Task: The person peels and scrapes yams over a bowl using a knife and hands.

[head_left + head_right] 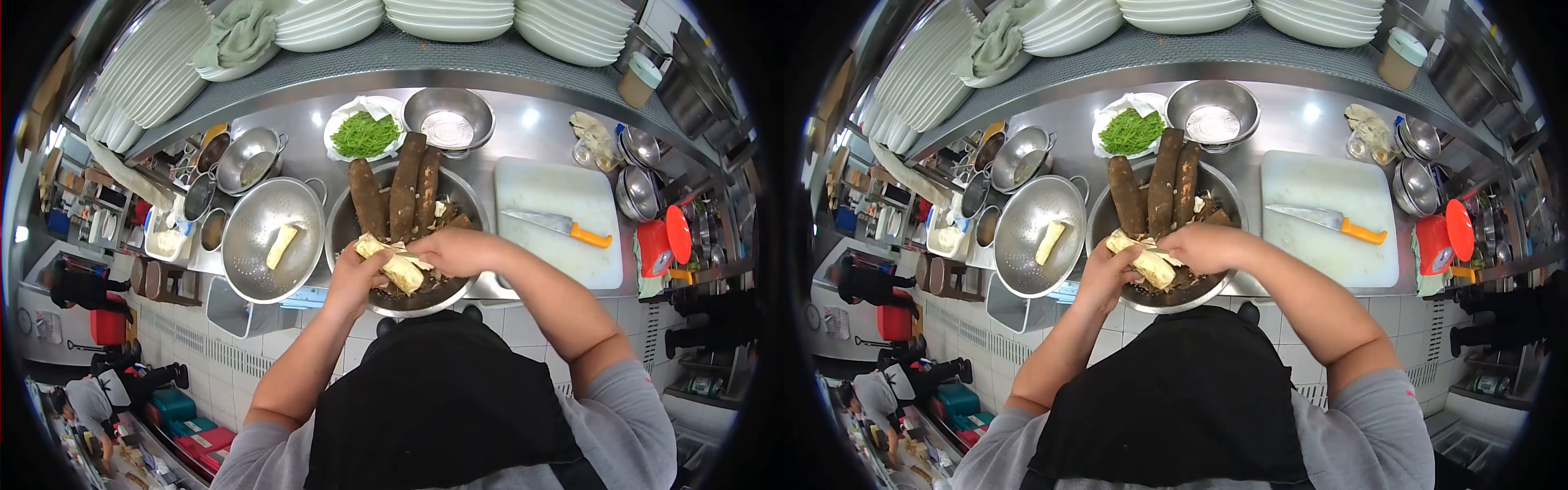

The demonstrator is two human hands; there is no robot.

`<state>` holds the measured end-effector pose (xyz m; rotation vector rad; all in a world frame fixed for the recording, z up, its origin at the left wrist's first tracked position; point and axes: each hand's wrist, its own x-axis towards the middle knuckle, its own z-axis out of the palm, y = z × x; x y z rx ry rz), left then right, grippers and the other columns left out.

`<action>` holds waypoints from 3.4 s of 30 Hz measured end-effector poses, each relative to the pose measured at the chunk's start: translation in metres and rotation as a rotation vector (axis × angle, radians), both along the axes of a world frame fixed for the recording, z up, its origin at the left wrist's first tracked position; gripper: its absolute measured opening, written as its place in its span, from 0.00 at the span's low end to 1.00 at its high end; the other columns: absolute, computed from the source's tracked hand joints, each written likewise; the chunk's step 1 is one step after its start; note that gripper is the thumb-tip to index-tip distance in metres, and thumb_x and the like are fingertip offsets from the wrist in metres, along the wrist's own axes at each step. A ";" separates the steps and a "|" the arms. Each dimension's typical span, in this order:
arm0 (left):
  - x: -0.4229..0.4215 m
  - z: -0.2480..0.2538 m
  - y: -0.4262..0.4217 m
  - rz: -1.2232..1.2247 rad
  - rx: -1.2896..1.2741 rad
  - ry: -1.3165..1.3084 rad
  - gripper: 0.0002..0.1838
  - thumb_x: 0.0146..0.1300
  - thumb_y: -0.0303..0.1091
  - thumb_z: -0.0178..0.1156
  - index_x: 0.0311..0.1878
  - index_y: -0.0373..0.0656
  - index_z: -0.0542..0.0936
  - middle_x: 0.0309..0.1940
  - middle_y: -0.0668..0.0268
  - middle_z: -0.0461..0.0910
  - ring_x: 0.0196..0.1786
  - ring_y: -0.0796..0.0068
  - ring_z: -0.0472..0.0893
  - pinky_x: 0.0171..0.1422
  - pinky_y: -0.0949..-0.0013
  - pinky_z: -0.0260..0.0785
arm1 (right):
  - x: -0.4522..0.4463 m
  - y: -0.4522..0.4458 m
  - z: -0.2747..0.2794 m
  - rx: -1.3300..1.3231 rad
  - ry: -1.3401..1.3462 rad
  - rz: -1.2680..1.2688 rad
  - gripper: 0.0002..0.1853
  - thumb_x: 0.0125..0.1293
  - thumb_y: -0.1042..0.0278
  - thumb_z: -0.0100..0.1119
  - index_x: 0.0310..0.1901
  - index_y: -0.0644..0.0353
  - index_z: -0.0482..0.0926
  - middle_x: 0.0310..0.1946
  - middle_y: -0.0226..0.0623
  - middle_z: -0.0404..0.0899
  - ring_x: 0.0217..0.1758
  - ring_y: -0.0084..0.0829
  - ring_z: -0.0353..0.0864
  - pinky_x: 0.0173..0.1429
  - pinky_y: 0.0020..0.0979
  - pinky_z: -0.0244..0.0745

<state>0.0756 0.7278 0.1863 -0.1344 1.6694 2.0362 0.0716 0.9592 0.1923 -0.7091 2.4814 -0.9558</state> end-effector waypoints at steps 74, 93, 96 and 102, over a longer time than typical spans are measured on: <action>-0.002 0.013 -0.008 0.199 0.336 -0.172 0.17 0.71 0.30 0.52 0.58 0.32 0.70 0.56 0.47 0.79 0.59 0.54 0.82 0.62 0.51 0.80 | 0.069 0.009 0.050 0.082 0.155 -0.159 0.25 0.73 0.67 0.50 0.71 0.54 0.69 0.45 0.51 0.83 0.44 0.52 0.85 0.49 0.48 0.80; -0.004 0.020 -0.007 0.189 0.165 -0.034 0.13 0.69 0.25 0.52 0.55 0.35 0.69 0.53 0.44 0.80 0.56 0.52 0.83 0.57 0.54 0.83 | 0.051 -0.007 0.013 -0.219 0.044 -0.255 0.17 0.77 0.65 0.48 0.60 0.63 0.77 0.37 0.57 0.83 0.43 0.58 0.83 0.50 0.50 0.76; -0.004 0.020 -0.010 0.180 0.196 -0.048 0.13 0.69 0.25 0.52 0.55 0.35 0.69 0.53 0.43 0.80 0.56 0.50 0.83 0.58 0.52 0.83 | 0.038 -0.002 0.021 -0.241 -0.177 -0.213 0.15 0.79 0.62 0.47 0.55 0.61 0.78 0.36 0.54 0.83 0.42 0.56 0.83 0.48 0.46 0.76; -0.005 0.021 -0.014 0.121 0.264 -0.066 0.14 0.68 0.25 0.52 0.55 0.36 0.71 0.54 0.46 0.81 0.55 0.56 0.84 0.56 0.58 0.82 | 0.041 0.002 0.033 -0.157 -0.324 -0.174 0.22 0.81 0.51 0.40 0.56 0.59 0.78 0.42 0.52 0.84 0.49 0.54 0.83 0.56 0.47 0.75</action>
